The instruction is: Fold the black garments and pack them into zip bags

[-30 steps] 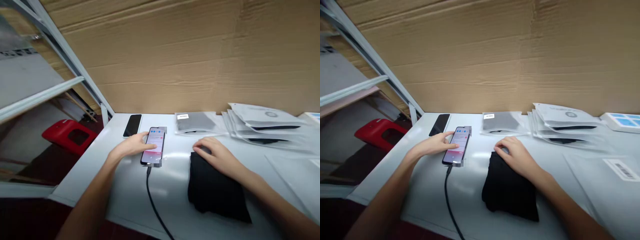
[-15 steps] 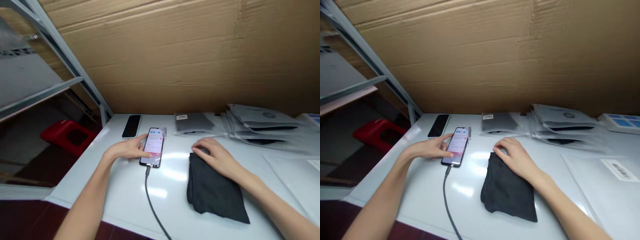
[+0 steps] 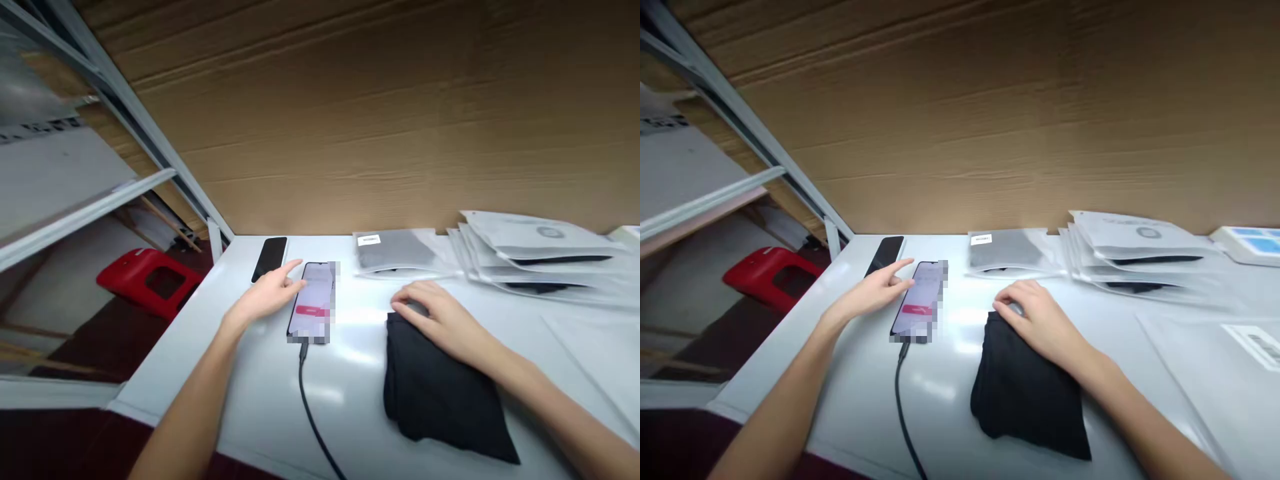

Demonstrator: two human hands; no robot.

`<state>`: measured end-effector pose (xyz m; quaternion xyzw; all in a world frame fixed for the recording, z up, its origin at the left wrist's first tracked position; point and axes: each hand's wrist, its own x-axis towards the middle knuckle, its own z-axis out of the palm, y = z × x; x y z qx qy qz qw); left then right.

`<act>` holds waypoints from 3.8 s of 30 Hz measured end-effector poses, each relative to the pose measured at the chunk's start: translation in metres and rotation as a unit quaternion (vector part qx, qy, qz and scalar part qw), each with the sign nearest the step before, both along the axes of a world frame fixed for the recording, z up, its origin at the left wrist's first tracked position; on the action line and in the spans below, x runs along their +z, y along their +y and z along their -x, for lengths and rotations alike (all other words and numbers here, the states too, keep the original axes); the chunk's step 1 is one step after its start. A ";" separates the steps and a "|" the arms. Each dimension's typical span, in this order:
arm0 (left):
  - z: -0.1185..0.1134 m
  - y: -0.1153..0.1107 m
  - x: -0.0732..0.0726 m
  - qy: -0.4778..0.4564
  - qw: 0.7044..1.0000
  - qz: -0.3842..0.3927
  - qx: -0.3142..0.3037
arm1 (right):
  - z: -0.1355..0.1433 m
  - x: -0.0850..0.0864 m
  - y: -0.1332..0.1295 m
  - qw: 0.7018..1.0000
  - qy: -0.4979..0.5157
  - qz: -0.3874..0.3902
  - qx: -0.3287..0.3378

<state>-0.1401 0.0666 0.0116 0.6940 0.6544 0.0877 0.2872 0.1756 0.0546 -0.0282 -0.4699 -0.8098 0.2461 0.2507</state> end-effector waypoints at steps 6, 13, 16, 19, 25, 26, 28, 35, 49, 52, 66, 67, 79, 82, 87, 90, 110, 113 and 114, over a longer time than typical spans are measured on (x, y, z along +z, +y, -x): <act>-0.003 0.011 -0.018 -0.003 0.997 -0.072 0.005 | 0.000 -0.001 0.001 1.000 0.004 -0.008 -0.003; -0.003 0.014 -0.020 -0.005 0.994 -0.109 0.011 | -0.001 -0.003 0.001 1.000 -0.004 -0.006 0.002; -0.004 0.012 -0.014 -0.005 0.991 -0.129 0.029 | 0.000 0.000 0.000 1.000 0.003 -0.006 0.000; -0.005 0.009 -0.010 0.002 0.991 -0.128 0.034 | 0.001 0.002 0.000 1.000 0.007 -0.008 -0.004; -0.007 0.010 -0.015 0.026 0.994 -0.105 0.029 | 0.001 0.001 0.000 1.000 0.001 0.002 0.000; -0.007 0.010 -0.016 0.027 0.994 -0.100 0.023 | 0.001 0.002 0.000 1.000 0.001 0.003 -0.001; -0.008 0.011 -0.018 0.025 0.995 -0.095 0.009 | 0.001 0.002 -0.001 1.000 0.000 0.003 -0.001; -0.009 0.009 -0.010 0.032 0.992 -0.123 0.020 | 0.002 0.004 -0.001 1.000 0.001 -0.004 -0.002; -0.007 0.000 0.002 0.092 0.992 -0.080 -0.025 | 0.001 0.004 -0.001 1.000 0.000 -0.003 -0.002; -0.007 0.001 -0.001 0.099 0.992 -0.072 -0.026 | 0.002 0.005 -0.001 1.000 0.002 0.002 -0.001; -0.007 0.002 -0.001 0.075 0.995 -0.061 -0.026 | 0.001 0.002 -0.001 1.000 0.005 -0.010 0.001; -0.008 0.001 -0.001 0.074 0.995 -0.061 -0.025 | 0.001 0.002 -0.001 1.000 0.004 -0.010 0.001; -0.007 0.003 -0.003 0.077 0.995 -0.058 -0.015 | 0.001 0.001 0.000 1.000 0.005 -0.010 -0.002; -0.007 0.003 -0.004 0.073 0.996 -0.058 -0.015 | 0.001 0.001 0.000 1.000 0.003 -0.008 -0.002; -0.008 0.002 -0.003 0.065 0.995 -0.077 -0.010 | 0.002 0.003 0.000 1.000 0.001 -0.005 0.000; -0.009 0.001 -0.002 0.065 0.994 -0.090 0.000 | 0.002 0.004 -0.001 1.000 0.001 -0.010 0.000; 0.002 -0.002 0.001 0.054 0.995 -0.086 0.004 | 0.002 0.005 -0.001 1.000 0.002 -0.010 0.002; 0.006 -0.006 0.005 0.012 0.998 -0.049 -0.022 | 0.002 0.004 -0.001 1.000 -0.002 -0.011 0.006; 0.007 -0.007 0.006 0.003 0.999 -0.034 -0.034 | 0.002 0.003 -0.001 1.000 -0.003 -0.012 0.004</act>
